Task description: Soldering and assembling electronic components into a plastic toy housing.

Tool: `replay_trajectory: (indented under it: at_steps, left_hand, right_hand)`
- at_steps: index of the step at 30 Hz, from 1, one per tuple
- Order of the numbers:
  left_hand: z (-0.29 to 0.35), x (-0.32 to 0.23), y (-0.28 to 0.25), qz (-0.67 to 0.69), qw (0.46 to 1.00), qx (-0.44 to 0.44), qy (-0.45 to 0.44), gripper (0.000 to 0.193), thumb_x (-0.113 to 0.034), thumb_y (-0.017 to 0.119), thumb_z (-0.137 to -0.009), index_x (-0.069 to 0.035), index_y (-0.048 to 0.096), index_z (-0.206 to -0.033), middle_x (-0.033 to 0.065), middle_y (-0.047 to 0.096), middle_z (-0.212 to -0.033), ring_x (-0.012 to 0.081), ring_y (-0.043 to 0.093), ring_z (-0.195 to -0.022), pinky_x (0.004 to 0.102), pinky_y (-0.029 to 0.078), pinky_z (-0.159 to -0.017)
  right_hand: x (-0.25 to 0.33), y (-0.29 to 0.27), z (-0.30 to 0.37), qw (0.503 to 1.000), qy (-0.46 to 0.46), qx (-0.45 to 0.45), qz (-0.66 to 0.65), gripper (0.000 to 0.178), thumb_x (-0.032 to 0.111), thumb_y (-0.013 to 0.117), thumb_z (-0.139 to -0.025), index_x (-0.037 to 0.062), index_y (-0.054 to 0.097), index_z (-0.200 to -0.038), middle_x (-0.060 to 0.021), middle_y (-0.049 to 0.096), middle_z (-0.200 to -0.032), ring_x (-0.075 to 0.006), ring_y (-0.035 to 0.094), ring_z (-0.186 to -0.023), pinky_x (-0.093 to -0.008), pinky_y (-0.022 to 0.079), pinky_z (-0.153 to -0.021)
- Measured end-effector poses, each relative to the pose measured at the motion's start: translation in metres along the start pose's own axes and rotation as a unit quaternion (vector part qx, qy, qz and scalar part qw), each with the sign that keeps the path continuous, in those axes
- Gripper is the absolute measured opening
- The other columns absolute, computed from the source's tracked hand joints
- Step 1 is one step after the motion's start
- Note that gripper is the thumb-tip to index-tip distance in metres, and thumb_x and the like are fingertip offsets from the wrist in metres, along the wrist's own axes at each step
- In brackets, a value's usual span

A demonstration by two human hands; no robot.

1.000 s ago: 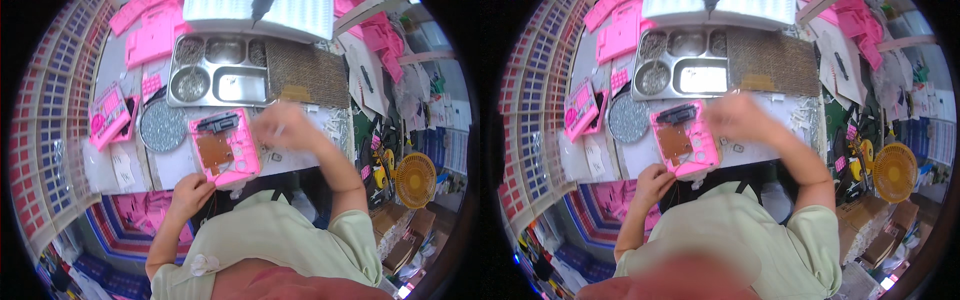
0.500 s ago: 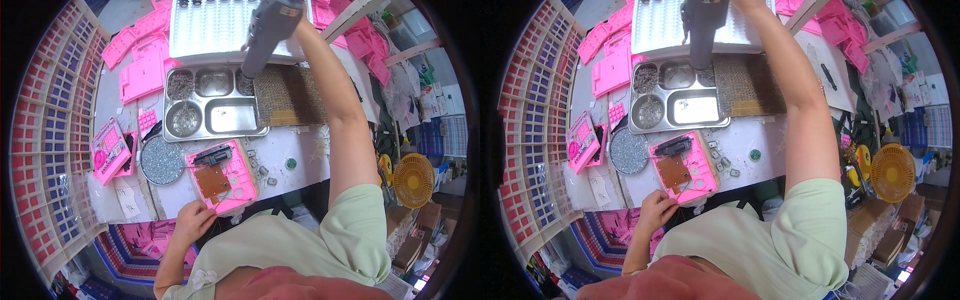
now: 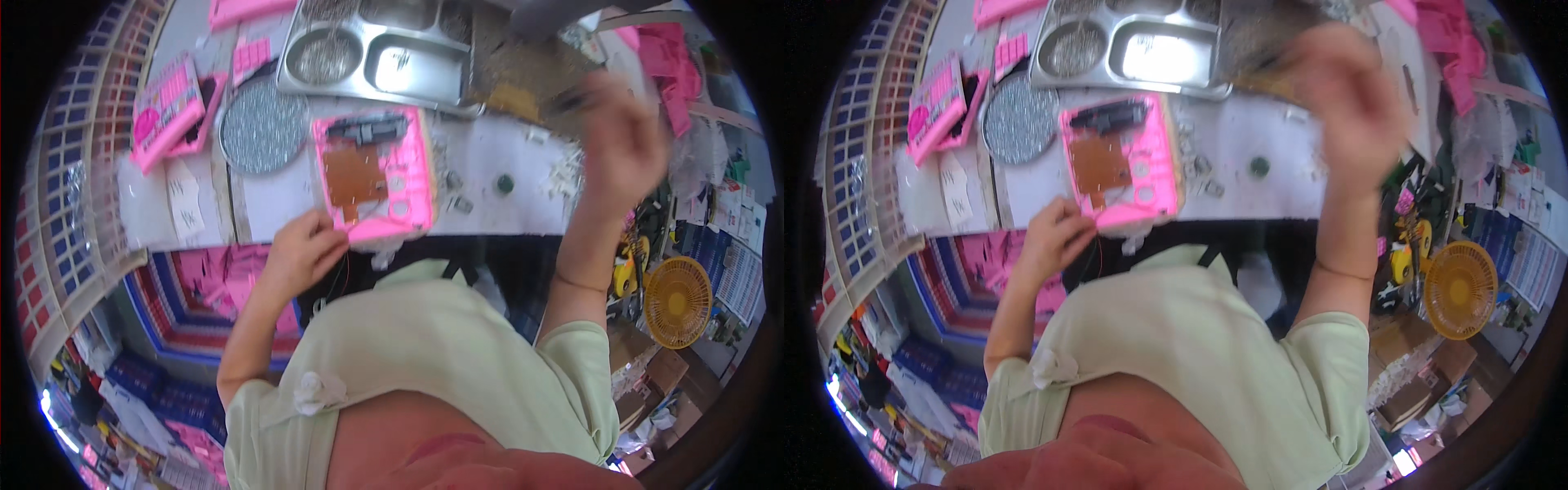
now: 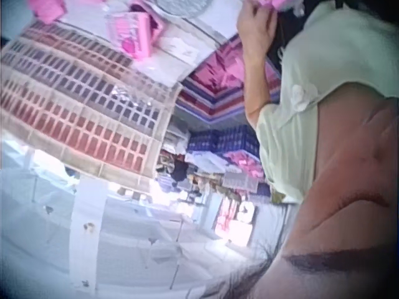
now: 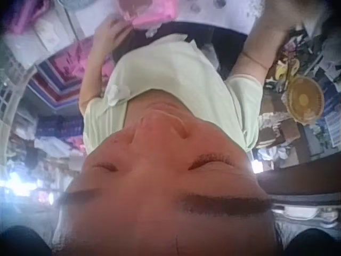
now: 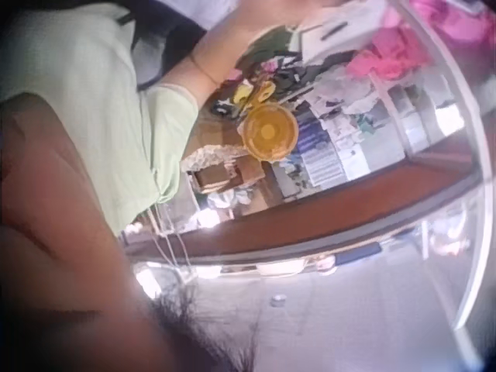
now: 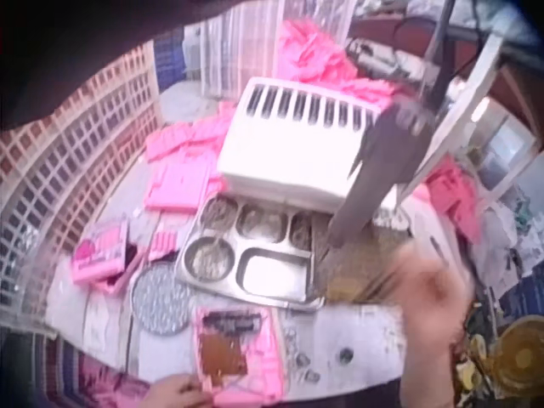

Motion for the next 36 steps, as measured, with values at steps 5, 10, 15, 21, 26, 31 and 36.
replay_trajectory:
  at_steps: [5,10,15,21,26,31,36]
  left_hand:
    - [0.000,0.000,0.000,-0.006,1.000,0.006,0.002,0.020,-0.009,0.081,-0.077,-0.006,0.070,-0.093,0.0085,0.058,-0.086,0.0264,0.062,-0.074,0.0378,0.050,-0.062]
    - [0.000,-0.001,0.000,-0.002,1.000,-0.002,-0.004,0.019,-0.008,0.081,-0.077,-0.005,0.070,-0.093,0.0088,0.058,-0.086,0.0267,0.062,-0.073,0.0384,0.051,-0.062]
    - [0.003,0.000,0.000,-0.002,1.000,-0.008,-0.002,0.020,-0.009,0.081,-0.077,-0.006,0.069,-0.093,0.0088,0.058,-0.086,0.0268,0.062,-0.073,0.0383,0.051,-0.062]
    - [-0.001,-0.001,0.002,-0.017,1.000,0.009,0.001,0.021,-0.010,0.081,-0.077,-0.007,0.069,-0.094,0.0082,0.058,-0.086,0.0271,0.061,-0.073,0.0388,0.049,-0.061]
    - [0.001,-0.004,0.002,-0.038,0.999,0.031,-0.011,0.021,-0.011,0.081,-0.077,-0.007,0.069,-0.094,0.0081,0.057,-0.086,0.0277,0.060,-0.072,0.0393,0.047,-0.061]
    - [-0.037,-0.016,-0.016,0.009,0.992,0.124,-0.010,0.022,-0.009,0.079,-0.079,-0.004,0.069,-0.097,0.0110,0.064,-0.088,0.0294,0.065,-0.079,0.0395,0.053,-0.071]
    - [-0.149,-0.008,-0.046,-0.097,0.995,0.011,0.016,0.009,-0.008,0.070,-0.087,-0.003,0.068,-0.094,0.0112,0.064,-0.083,0.0287,0.062,-0.071,0.0363,0.049,-0.064]
  right_hand:
    - [-0.027,0.131,0.127,0.959,0.096,0.264,0.039,0.015,0.003,0.074,-0.081,0.0040,0.070,-0.096,-0.0092,0.069,-0.091,-0.0279,0.060,-0.090,-0.0376,0.048,-0.083]
    - [-0.021,0.151,0.131,0.946,-0.003,0.293,0.139,0.016,0.009,0.076,-0.077,0.0085,0.069,-0.091,-0.0050,0.066,-0.094,-0.0276,0.059,-0.091,-0.0409,0.049,-0.077]
    - [-0.023,0.150,0.136,0.953,-0.013,0.278,0.121,0.023,0.010,0.079,-0.072,0.0099,0.068,-0.093,-0.0041,0.066,-0.101,-0.0289,0.058,-0.092,-0.0405,0.049,-0.080]
    - [-0.028,0.145,0.147,0.958,-0.003,0.262,0.117,0.025,0.011,0.082,-0.073,0.0095,0.070,-0.095,-0.0048,0.068,-0.104,-0.0291,0.058,-0.094,-0.0389,0.050,-0.081]
    - [-0.037,0.089,0.131,0.972,0.050,0.198,0.116,0.022,0.011,0.080,-0.076,0.0077,0.071,-0.097,-0.0068,0.069,-0.102,-0.0294,0.062,-0.089,-0.0394,0.052,-0.079]
    - [-0.105,-0.042,0.141,0.868,0.176,0.068,0.458,0.015,0.011,0.074,-0.081,0.0072,0.074,-0.096,-0.0099,0.066,-0.084,-0.0308,0.065,-0.084,-0.0417,0.050,-0.075]
    - [-0.117,-0.053,0.152,0.856,0.144,0.060,0.493,0.019,0.009,0.076,-0.079,0.0093,0.074,-0.098,-0.0090,0.064,-0.089,-0.0296,0.063,-0.089,-0.0410,0.049,-0.078]
Point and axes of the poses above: each hand's wrist, its own z-axis away from the middle knuckle, its own y-axis out of the palm, x = y × z, the point moved 9 cm from there along -z, towards the middle knuckle
